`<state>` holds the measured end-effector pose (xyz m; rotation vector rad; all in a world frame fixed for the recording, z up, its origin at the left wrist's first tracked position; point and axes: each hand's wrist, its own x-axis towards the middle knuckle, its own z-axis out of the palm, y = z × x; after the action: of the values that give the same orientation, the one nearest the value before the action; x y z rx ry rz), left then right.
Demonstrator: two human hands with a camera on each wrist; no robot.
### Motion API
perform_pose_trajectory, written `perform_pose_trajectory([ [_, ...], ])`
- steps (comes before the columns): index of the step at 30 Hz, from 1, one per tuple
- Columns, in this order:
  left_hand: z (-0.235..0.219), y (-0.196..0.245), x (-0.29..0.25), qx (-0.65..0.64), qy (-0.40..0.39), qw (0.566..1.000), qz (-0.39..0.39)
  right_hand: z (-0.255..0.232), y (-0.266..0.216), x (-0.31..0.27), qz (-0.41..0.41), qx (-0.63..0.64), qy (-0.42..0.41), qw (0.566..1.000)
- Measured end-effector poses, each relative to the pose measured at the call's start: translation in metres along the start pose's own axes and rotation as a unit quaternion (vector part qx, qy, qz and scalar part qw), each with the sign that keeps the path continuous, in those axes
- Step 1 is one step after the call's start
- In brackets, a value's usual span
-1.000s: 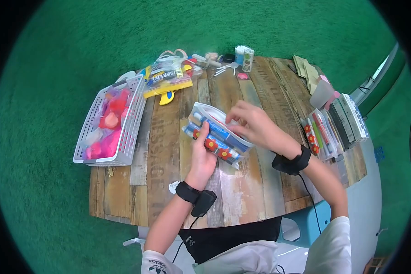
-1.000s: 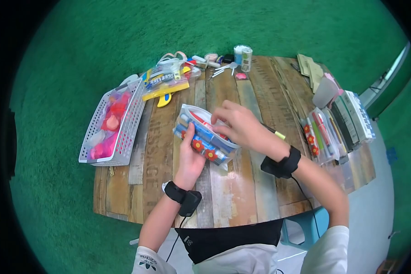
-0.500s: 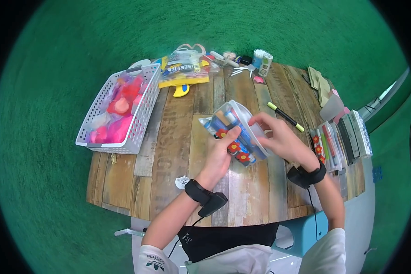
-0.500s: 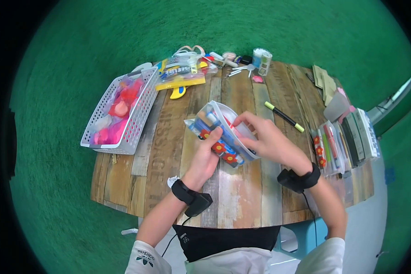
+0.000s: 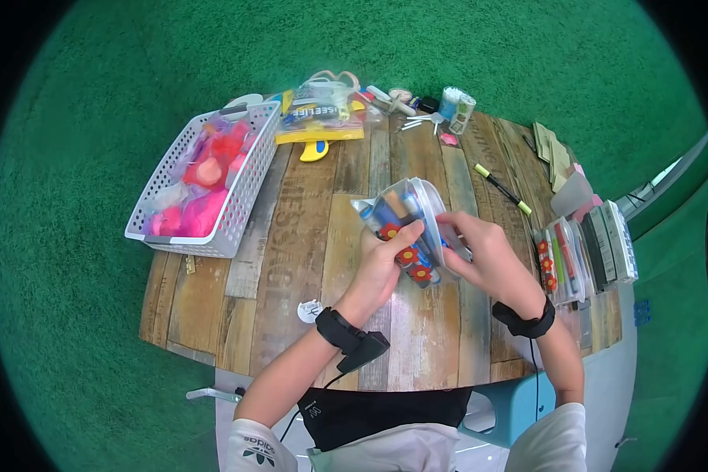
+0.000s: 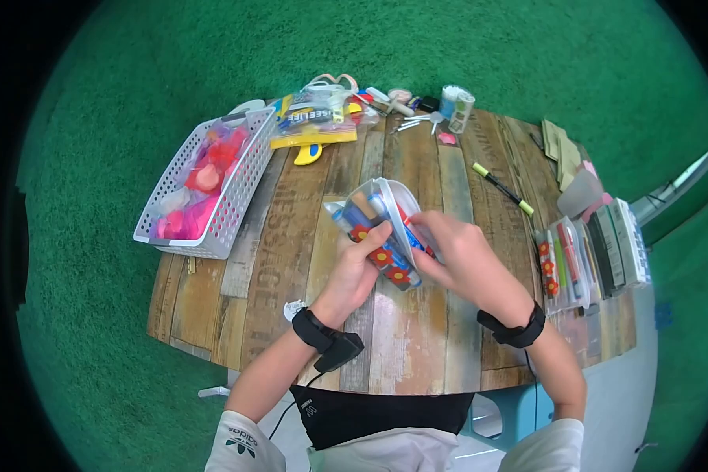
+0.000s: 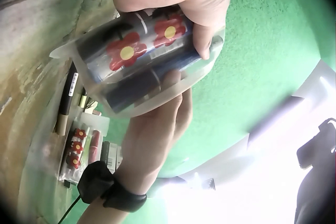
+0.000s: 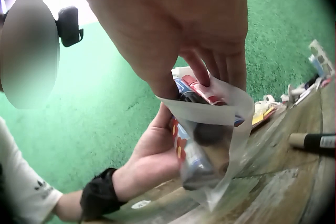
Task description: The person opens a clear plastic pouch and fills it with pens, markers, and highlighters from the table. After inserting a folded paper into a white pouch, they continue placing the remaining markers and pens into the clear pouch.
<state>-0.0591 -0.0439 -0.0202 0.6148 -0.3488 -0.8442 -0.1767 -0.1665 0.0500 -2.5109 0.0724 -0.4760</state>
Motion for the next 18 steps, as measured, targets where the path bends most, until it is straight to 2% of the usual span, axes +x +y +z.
perform_pose_trajectory([
  [1, -0.001, -0.001, 0.001, 0.0, 0.0, 1.0, 0.0, 0.001, 0.0, 0.0, -0.02, -0.036, -0.003, 0.999],
  [5, -0.003, -0.003, 0.001, 0.016, -0.001, 1.0, -0.001, 0.003, -0.002, 0.0, -0.017, -0.081, -0.003, 0.997],
  [7, -0.003, -0.004, 0.002, 0.021, -0.008, 1.0, -0.003, 0.003, -0.004, 0.001, -0.034, -0.122, 0.022, 0.992],
  [16, -0.006, -0.004, 0.002, 0.011, 0.007, 1.0, -0.007, 0.012, -0.002, 0.002, -0.036, -0.124, 0.041, 0.991],
  [18, -0.011, -0.004, 0.003, 0.05, -0.007, 0.998, -0.022, 0.013, 0.0, 0.003, -0.036, -0.099, 0.052, 0.993],
])
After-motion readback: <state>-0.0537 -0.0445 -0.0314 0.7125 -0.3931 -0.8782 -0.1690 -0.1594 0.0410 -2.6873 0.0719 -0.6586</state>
